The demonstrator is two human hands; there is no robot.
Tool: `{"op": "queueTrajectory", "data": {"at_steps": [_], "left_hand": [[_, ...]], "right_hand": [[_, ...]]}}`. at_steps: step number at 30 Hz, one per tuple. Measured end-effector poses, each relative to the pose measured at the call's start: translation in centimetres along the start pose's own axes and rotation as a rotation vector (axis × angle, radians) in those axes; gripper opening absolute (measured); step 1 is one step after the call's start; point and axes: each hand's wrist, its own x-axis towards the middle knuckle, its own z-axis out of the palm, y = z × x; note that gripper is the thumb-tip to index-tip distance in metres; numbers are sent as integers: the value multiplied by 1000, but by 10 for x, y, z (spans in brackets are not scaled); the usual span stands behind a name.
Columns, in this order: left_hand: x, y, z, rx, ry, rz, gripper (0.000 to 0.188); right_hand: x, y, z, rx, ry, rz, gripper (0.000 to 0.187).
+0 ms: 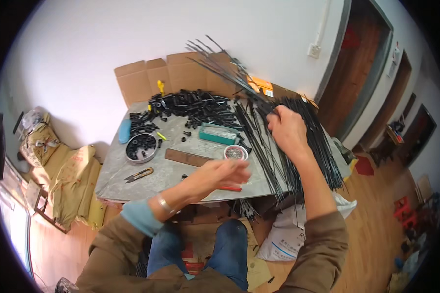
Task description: Measure, cut, and organize long black rods into bundles on a production table.
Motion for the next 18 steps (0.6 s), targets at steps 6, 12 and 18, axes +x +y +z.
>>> {"op": "queueTrajectory", "data": {"at_steps": [6,12,18], "left_hand": [[25,47,17,-106,398,359,43],[5,86,-31,-302,503,398,37],[-39,86,-70,-222,502,278,28]], "right_hand": [[-85,-75,2,468,-440,-37,19],[-126,-63,53,1144,-750,283,25],[-127,-77,92,1374,-574,386,26]]}}
